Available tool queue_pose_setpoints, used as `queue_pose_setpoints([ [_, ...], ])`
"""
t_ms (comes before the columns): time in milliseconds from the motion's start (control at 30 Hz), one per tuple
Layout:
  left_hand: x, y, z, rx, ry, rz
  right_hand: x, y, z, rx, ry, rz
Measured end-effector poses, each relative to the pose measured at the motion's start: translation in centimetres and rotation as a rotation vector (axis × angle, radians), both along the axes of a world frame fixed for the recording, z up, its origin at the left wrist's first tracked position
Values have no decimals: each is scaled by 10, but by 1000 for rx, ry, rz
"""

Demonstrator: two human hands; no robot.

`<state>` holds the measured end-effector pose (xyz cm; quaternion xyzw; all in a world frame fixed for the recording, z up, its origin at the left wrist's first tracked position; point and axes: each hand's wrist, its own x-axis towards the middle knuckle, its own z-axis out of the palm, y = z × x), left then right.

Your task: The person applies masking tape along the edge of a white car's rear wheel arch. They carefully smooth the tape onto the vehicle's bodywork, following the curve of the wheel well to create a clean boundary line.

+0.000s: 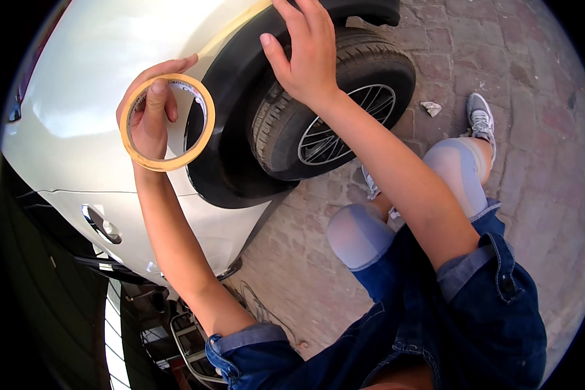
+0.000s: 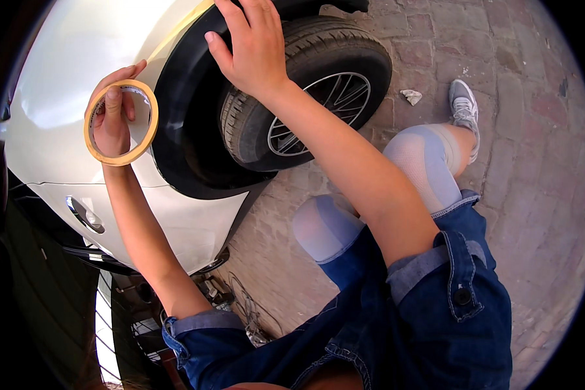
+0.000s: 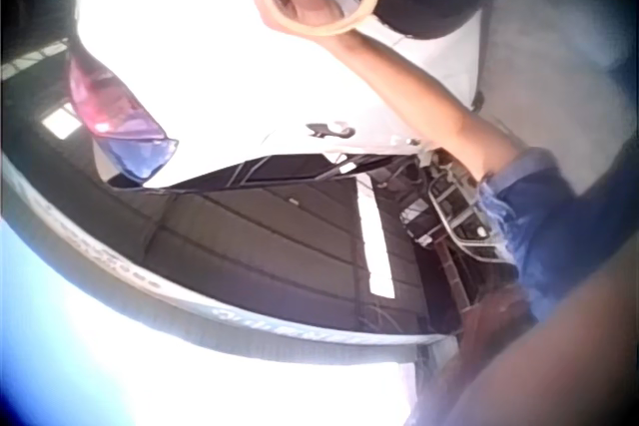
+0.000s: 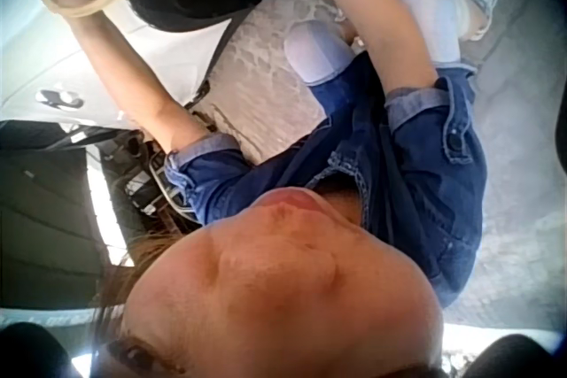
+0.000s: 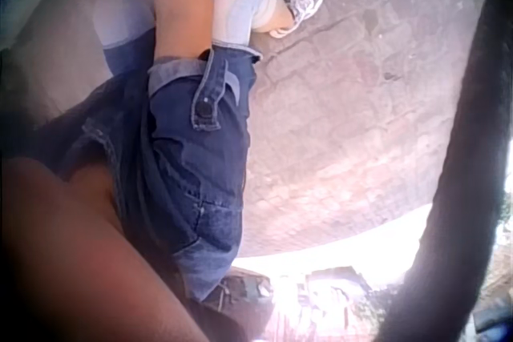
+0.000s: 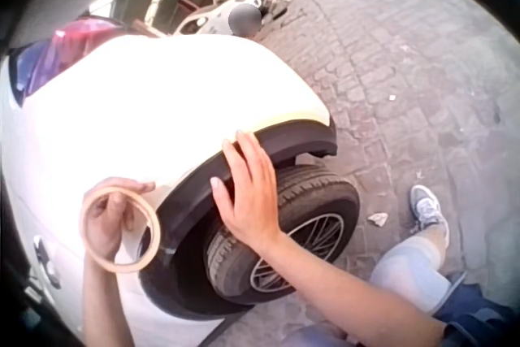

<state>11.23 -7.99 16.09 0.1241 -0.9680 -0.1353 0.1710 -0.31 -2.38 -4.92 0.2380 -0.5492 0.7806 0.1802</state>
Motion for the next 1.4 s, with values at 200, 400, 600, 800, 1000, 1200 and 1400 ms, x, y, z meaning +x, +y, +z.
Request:
queue_pose_setpoints([
  [200, 0, 1, 2, 21, -11, -4, -1, 0, -1, -7, 3, -7],
  [400, -1, 2, 4, 67, -22, 2, -1, 3, 1, -7, 4, -9],
  [600, 1, 3, 4, -53, -93, 62, 0, 0, -1, -5, 20, -3],
  [800, -4, 8, 14, -228, -267, 51, 1, -1, -2, -5, 38, -18],
  [1000, -4, 7, 9, -273, -228, 59, 0, -7, -5, -27, 71, -51],
  [1200, -2, 7, 5, -287, -182, 72, 4, -3, -2, -11, 66, -28],
  [1400, -2, 1, 1, -312, -146, 4, 1, -8, -6, -6, 101, -42],
])
